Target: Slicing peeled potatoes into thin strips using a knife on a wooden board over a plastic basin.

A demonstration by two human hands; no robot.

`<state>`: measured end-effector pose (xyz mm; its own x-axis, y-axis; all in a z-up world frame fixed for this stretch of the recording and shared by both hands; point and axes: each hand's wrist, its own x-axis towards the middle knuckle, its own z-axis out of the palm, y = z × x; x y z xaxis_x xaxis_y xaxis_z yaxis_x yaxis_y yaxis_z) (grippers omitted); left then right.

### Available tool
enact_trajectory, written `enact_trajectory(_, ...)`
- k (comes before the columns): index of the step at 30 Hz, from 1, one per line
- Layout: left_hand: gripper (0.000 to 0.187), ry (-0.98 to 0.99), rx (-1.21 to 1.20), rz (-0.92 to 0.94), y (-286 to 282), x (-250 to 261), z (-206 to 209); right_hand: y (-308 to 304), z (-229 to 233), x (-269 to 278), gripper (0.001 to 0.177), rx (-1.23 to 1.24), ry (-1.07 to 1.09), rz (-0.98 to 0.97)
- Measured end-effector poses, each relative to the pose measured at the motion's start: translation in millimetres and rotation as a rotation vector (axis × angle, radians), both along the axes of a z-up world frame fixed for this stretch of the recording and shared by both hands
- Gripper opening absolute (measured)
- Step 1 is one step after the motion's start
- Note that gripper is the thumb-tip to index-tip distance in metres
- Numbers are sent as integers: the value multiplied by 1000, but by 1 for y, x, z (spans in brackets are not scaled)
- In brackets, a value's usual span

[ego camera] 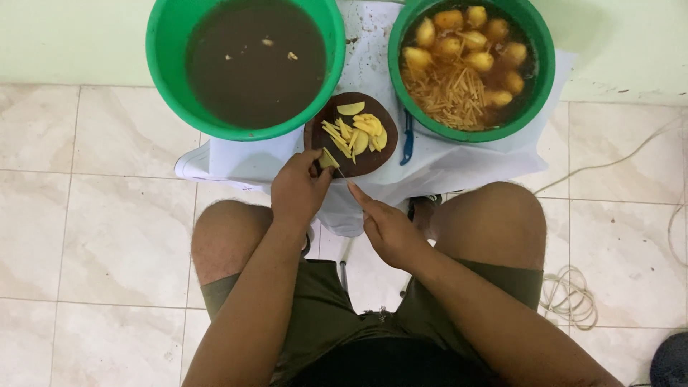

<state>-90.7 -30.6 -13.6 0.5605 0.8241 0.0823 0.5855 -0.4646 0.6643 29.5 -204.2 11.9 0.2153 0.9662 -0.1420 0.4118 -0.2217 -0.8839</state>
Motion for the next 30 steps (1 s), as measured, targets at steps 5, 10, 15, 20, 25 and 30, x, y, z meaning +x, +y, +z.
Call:
enact_trajectory(5, 31, -49, -13, 16, 0, -2, -7, 1, 3, 2, 60, -51, -39, 4)
enact_trajectory(10, 32, -49, -4, -2, 1, -2, -8, 4, 7, 4, 58, -101, -55, 4)
enact_trajectory(15, 30, -87, -7, 27, 0, -3, -8, 7, 13, 3, 59, -151, -132, 20)
enact_trajectory(20, 30, -80, -59, 19, 2, -3, -2, 2, 12, 10, 60, -160, -89, -15)
enact_trajectory(25, 29, -71, -113, 38, 4, 0, 3, -1, 10, 9, 61, -190, -61, -35)
enact_trajectory(30, 31, -78, -45, 28, 5, 0, -8, -1, 3, 11, 54, -132, -50, 1)
